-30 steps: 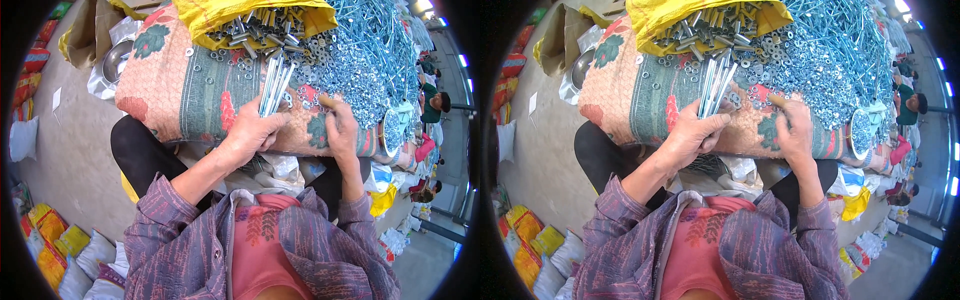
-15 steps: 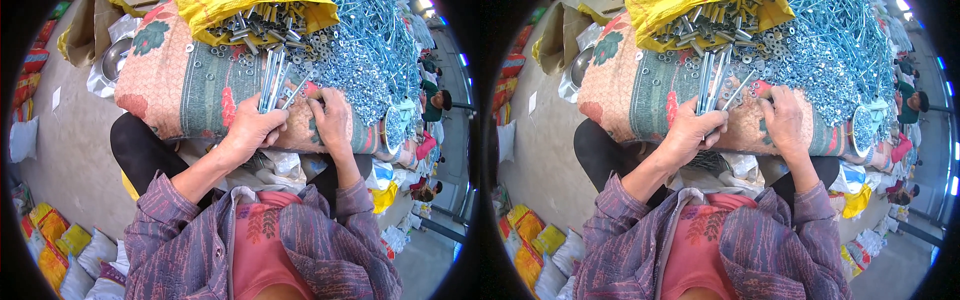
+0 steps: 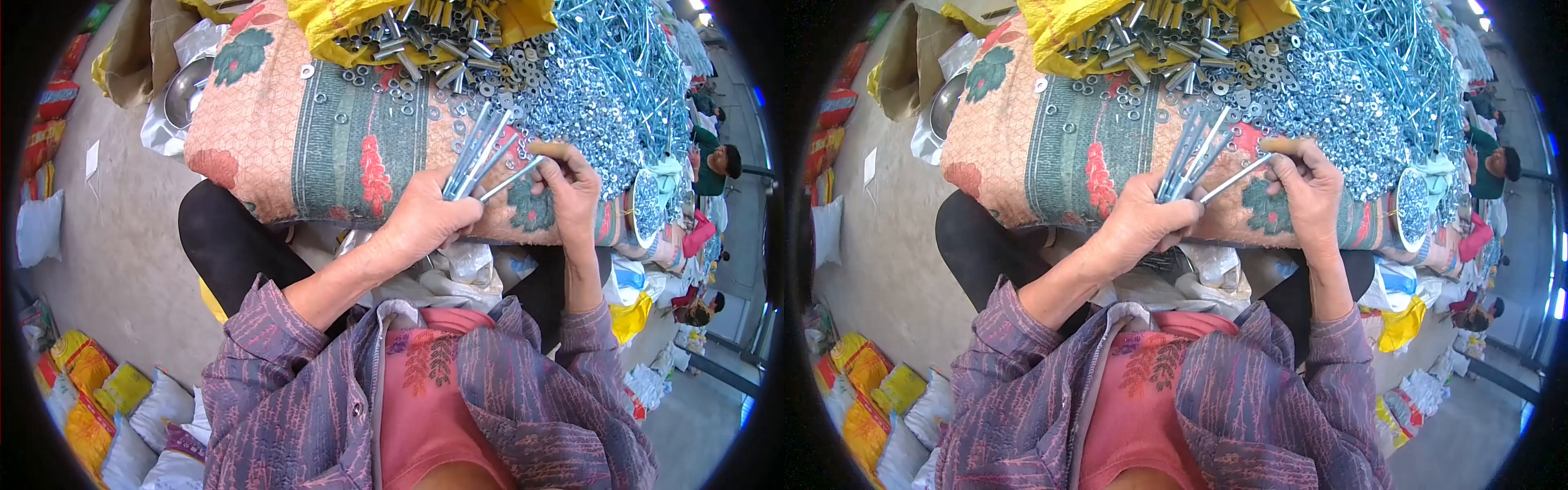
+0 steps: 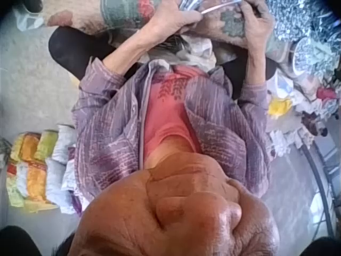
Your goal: The person assembles metal bolts by hand, adding washers and nuts to them.
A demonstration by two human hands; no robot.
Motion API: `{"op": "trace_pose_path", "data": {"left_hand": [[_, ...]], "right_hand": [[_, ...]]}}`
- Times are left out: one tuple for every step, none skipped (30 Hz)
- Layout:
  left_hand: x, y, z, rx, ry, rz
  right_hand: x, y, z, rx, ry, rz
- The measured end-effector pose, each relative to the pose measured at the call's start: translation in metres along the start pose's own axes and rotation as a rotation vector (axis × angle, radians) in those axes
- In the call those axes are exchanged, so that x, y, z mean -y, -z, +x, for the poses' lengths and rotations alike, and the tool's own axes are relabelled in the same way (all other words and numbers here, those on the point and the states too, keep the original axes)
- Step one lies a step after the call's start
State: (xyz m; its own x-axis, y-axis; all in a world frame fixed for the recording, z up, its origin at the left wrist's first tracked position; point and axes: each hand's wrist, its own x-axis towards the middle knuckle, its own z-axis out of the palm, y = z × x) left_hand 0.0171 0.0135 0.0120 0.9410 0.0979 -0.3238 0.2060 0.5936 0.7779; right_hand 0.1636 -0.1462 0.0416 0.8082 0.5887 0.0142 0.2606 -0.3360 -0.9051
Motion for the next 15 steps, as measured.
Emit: {"op": "trace_pose_path", "data": {"left_hand": [[0.003,0.0,0.002,0.015,-0.023,0.056],[0.005,-0.001,0.003,0.029,-0.046,0.112],[0.005,-0.001,0.003,0.028,-0.011,0.112],[0.005,-0.001,0.003,0.028,-0.014,0.112],[0.005,-0.001,0.004,0.031,-0.006,0.123],[0.004,0.0,0.005,0.035,0.002,0.135],[0.004,0.0,0.004,0.035,0.003,0.136],[0.004,0.001,0.004,0.036,0.023,0.132],[0.004,0.001,0.004,0.037,0.043,0.129],[0.004,0.002,0.004,0.035,0.043,0.13],[0.005,0.003,0.003,0.053,0.057,0.111],[0.005,0.005,0.003,0.07,0.07,0.092],[0.003,0.003,0.002,0.074,0.072,0.091],[-0.002,0.001,0.001,0.086,0.105,0.026],[-0.004,0.0,0.0,0.098,0.137,-0.039]], "right_hand": [[0.004,-0.004,0.0,0.009,0.072,0.089],[0.003,-0.004,-0.001,0.005,0.074,0.088],[0.001,-0.005,-0.004,0.002,0.002,0.244],[0.0,-0.004,-0.006,0.005,-0.069,0.4],[0.0,0.0,-0.009,0.023,-0.122,0.482],[0.001,0.001,-0.01,0.024,-0.119,0.48],[0.002,0.001,-0.012,0.001,-0.098,0.503],[0.003,0.0,-0.014,-0.022,-0.078,0.526],[0.004,-0.001,-0.017,-0.024,-0.078,0.526],[0.006,-0.005,-0.019,-0.072,0.033,0.359],[0.008,-0.009,-0.021,-0.12,0.143,0.192],[0.01,-0.012,-0.022,-0.119,0.143,0.195],[0.012,-0.013,-0.024,-0.17,0.329,-0.04],[0.013,-0.014,-0.025,-0.218,0.511,-0.279],[0.014,-0.012,-0.026,-0.245,0.536,-0.391]]}}
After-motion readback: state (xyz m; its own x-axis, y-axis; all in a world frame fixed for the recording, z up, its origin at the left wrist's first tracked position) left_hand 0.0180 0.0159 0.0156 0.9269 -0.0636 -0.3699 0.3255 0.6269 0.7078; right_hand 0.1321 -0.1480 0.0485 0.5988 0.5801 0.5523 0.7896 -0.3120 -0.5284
